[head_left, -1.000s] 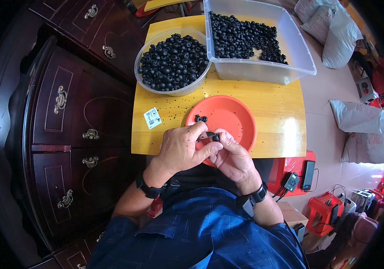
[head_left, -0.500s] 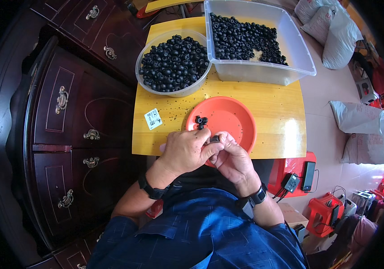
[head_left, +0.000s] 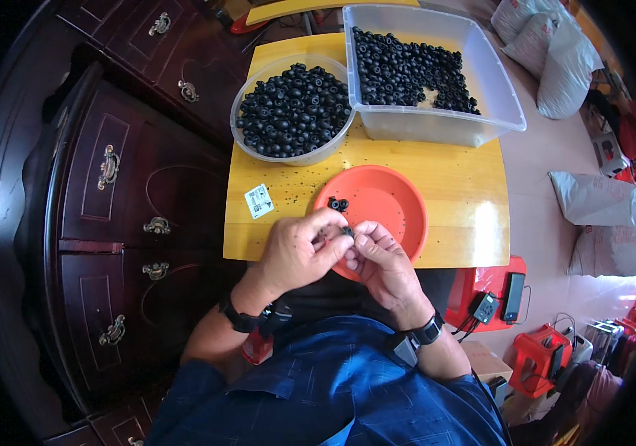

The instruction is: Inspecting and sorting small black circular components (possibly rubber gaskets or O-rings) at a table.

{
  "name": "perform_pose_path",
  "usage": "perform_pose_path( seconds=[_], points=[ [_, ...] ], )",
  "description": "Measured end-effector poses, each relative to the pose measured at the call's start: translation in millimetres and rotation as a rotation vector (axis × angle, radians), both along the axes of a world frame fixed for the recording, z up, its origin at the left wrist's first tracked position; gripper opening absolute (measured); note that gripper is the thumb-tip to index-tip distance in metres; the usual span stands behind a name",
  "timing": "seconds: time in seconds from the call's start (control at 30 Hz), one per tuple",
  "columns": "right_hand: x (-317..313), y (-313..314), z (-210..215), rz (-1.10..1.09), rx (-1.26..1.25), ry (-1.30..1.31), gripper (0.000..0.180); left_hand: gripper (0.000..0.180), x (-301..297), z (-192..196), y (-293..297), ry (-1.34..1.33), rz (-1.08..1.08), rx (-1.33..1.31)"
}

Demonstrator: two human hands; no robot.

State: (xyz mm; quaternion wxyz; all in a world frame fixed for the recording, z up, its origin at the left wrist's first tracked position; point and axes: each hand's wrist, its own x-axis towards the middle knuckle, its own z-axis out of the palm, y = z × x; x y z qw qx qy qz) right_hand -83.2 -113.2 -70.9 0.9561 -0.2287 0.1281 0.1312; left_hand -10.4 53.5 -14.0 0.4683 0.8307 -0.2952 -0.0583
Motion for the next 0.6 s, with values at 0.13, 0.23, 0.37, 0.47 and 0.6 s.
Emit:
perform_pose_path(
  seconds=[0.13, 0.23, 0.37, 0.47, 0.6],
  points=[
    [2, -9, 14, -0.096, -0.308, -0.07, 0.011, 0.013, 44, 23, 2, -0.19, 0.158, 0.102],
    [-2, -26, 24, -0.045, -0.346, -0.118, 0.011, 0.021, 85, 35, 6, -0.364, 0.291, 0.14],
    [-19, -40, 81, -0.161, -0.497, -0.446, 0.007, 0.024, 103, 33, 15, -0.37, 0.329, 0.117],
    [-33, -83, 121, 0.208, -0.191, -0.873, 0.021, 0.026, 88, 19, 18, -0.296, 0.288, 0.145],
    [-52, -93, 198, 0.071, -0.323, -1.154, 0.004, 0.022, 48, -14, 27, -0.095, 0.234, 0.175]
  ],
)
